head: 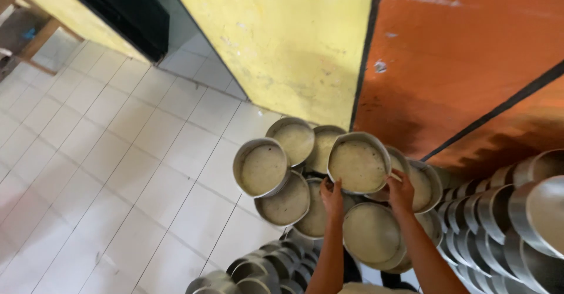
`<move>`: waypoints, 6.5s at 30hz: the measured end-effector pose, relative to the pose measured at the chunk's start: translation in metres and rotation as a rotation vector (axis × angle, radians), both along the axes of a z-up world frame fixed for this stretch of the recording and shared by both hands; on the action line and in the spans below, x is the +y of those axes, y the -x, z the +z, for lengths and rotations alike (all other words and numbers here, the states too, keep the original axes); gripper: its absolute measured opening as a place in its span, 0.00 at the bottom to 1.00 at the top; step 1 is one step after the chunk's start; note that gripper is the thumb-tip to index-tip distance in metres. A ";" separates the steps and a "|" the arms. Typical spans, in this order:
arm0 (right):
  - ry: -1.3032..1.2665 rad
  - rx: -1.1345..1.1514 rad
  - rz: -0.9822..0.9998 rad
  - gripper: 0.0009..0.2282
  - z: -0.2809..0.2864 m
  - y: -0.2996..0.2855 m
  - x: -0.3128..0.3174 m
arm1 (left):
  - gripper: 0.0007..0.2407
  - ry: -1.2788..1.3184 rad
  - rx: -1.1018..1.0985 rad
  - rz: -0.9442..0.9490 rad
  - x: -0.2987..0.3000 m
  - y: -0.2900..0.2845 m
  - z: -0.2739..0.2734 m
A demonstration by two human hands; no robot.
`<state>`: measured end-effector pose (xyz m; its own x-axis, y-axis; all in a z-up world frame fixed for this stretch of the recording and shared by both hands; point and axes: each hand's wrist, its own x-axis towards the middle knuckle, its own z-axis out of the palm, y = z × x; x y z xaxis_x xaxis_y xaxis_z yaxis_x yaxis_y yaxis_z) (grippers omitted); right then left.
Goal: Organizing and stacking metal cake tins on the floor of a bakery kitchen.
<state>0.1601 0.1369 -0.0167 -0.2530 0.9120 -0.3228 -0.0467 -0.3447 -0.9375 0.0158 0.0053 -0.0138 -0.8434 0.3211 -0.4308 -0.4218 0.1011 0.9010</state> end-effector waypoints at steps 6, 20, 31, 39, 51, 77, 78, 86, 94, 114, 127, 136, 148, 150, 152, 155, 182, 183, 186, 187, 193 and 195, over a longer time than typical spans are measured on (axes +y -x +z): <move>0.095 -0.048 -0.044 0.18 0.030 -0.022 0.004 | 0.23 -0.132 -0.026 -0.038 0.005 -0.019 -0.021; 0.099 0.066 -0.036 0.16 0.032 -0.092 0.008 | 0.20 -0.052 -0.040 -0.141 -0.001 -0.081 0.030; -0.011 0.158 0.055 0.19 0.041 -0.126 0.007 | 0.19 -0.007 0.035 -0.048 -0.016 -0.128 0.047; -0.020 0.113 0.191 0.19 0.069 -0.135 0.000 | 0.20 -0.075 0.042 -0.002 -0.031 -0.143 0.064; -0.091 0.183 0.222 0.15 0.079 -0.122 -0.008 | 0.20 -0.212 0.056 -0.053 -0.048 -0.121 0.075; -0.117 0.167 -0.143 0.15 0.128 -0.235 -0.061 | 0.16 -0.233 0.018 -0.491 -0.028 -0.174 0.089; -0.136 0.145 -0.132 0.15 0.127 -0.241 -0.060 | 0.16 -0.213 0.013 -0.504 -0.027 -0.179 0.097; -0.114 0.102 -0.168 0.17 0.127 -0.274 -0.053 | 0.17 -0.211 0.010 -0.530 -0.013 -0.205 0.104; -0.151 0.145 -0.184 0.16 0.118 -0.307 -0.041 | 0.17 -0.330 -0.026 -0.533 0.003 -0.231 0.105; -0.103 0.179 -0.289 0.15 0.173 -0.423 -0.024 | 0.21 -0.311 0.029 -0.671 0.056 -0.336 0.114; -0.185 0.212 -0.321 0.13 0.150 -0.485 -0.006 | 0.21 -0.276 0.042 -0.721 0.072 -0.395 0.121; -0.193 0.247 -0.331 0.14 0.148 -0.489 -0.001 | 0.18 -0.245 0.116 -0.764 0.080 -0.399 0.135; -0.191 0.226 -0.364 0.15 0.134 -0.477 0.041 | 0.19 -0.396 0.021 -0.719 0.127 -0.393 0.138; -0.205 0.208 -0.375 0.15 0.130 -0.470 0.053 | 0.20 -0.319 0.058 -0.732 0.142 -0.382 0.126; -0.204 0.219 -0.369 0.15 0.134 -0.464 0.061 | 0.20 -0.292 0.097 -0.729 0.151 -0.377 0.129; -0.227 0.196 -0.364 0.16 0.114 -0.456 0.086 | 0.20 -0.284 0.132 -0.745 0.175 -0.363 0.104; -0.349 -0.280 -0.469 0.16 0.098 -0.408 0.163 | 0.19 -0.454 0.212 -0.780 0.260 -0.353 0.079; -0.366 -0.258 -0.484 0.16 0.094 -0.407 0.164 | 0.20 -0.390 0.240 -0.772 0.258 -0.353 0.083; -0.412 -0.361 -0.502 0.17 0.108 -0.403 0.161 | 0.20 -0.283 0.233 -0.776 0.259 -0.352 0.093; -0.414 -0.360 -0.509 0.17 0.107 -0.402 0.161 | 0.20 -0.287 0.235 -0.782 0.260 -0.351 0.094; -0.371 -0.333 -0.541 0.17 0.105 -0.401 0.158 | 0.19 -0.223 0.202 -0.806 0.261 -0.350 0.082; -0.437 -0.297 -0.470 0.19 0.094 -0.407 0.158 | 0.18 -0.340 0.163 -0.770 0.265 -0.353 0.072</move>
